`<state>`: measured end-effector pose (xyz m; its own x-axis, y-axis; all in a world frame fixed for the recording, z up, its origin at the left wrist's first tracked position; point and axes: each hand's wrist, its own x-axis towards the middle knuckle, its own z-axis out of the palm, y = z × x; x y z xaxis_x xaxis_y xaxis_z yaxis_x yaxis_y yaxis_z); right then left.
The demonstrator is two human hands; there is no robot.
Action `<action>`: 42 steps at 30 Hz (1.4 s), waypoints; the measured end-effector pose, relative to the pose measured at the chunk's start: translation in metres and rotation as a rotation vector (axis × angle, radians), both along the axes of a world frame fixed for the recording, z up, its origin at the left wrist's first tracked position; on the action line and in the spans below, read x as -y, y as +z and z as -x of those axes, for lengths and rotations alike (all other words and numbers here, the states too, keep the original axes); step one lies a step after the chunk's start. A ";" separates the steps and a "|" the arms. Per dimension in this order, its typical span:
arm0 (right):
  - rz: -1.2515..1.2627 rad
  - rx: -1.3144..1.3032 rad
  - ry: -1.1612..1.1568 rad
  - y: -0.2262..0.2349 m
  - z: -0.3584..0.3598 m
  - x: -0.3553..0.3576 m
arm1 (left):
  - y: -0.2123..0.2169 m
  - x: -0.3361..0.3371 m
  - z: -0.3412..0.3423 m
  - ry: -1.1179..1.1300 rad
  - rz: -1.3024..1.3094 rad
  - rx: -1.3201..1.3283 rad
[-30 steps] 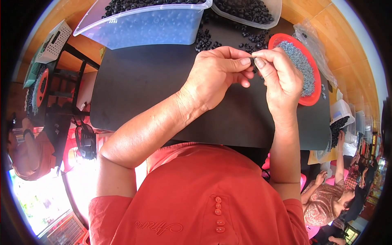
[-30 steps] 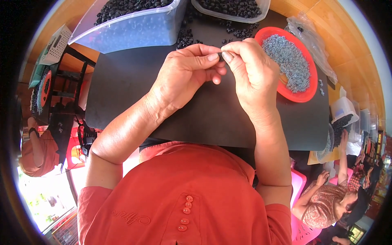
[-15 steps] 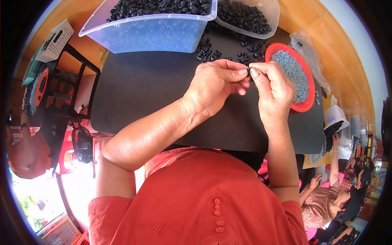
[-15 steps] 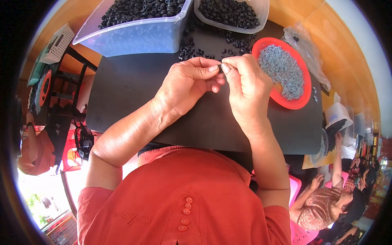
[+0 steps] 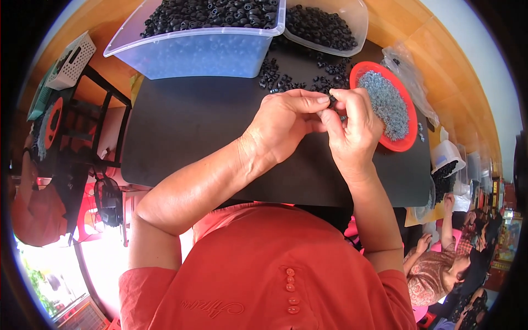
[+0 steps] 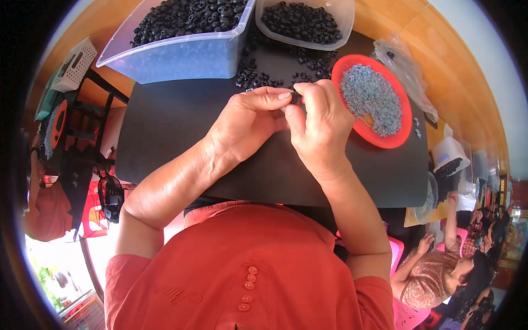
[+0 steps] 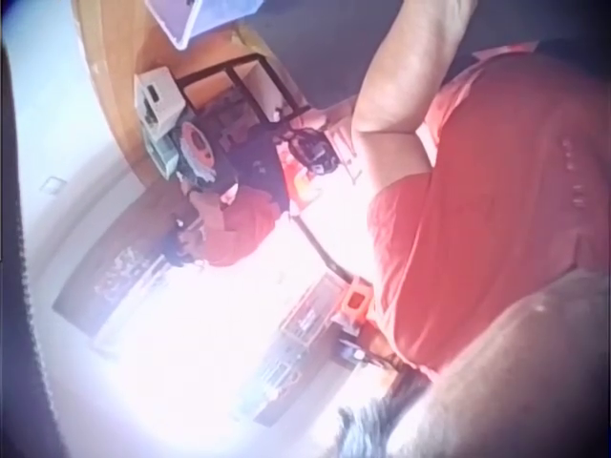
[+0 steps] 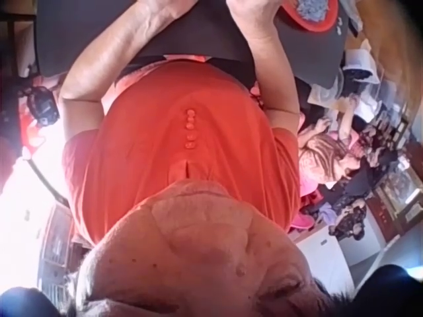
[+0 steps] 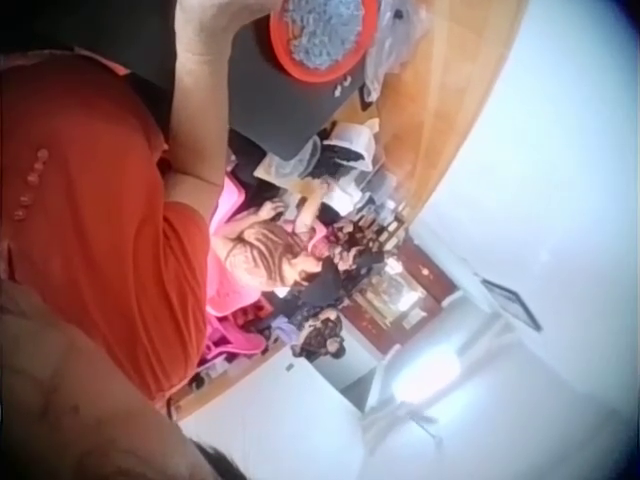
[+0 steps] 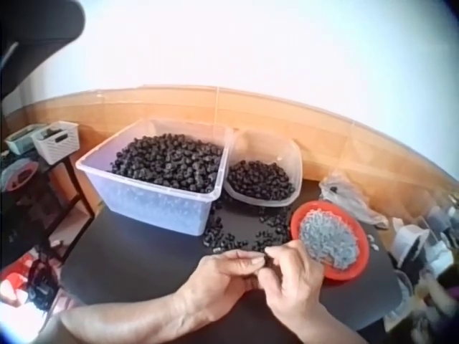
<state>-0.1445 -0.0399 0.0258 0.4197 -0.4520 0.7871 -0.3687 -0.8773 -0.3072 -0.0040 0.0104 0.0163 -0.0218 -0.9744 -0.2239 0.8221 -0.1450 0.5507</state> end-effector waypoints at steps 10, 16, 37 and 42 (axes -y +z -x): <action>0.058 -0.066 0.109 0.014 0.014 0.005 | 0.006 -0.007 -0.001 -0.046 0.162 0.101; 0.121 -0.084 0.160 0.011 0.022 0.007 | 0.007 -0.009 0.004 -0.035 0.184 0.195; -0.489 0.518 0.128 -0.001 0.046 0.036 | 0.094 0.006 -0.047 0.766 0.790 1.838; -0.512 0.537 0.148 -0.002 0.046 0.038 | 0.031 0.025 -0.036 0.314 0.812 2.115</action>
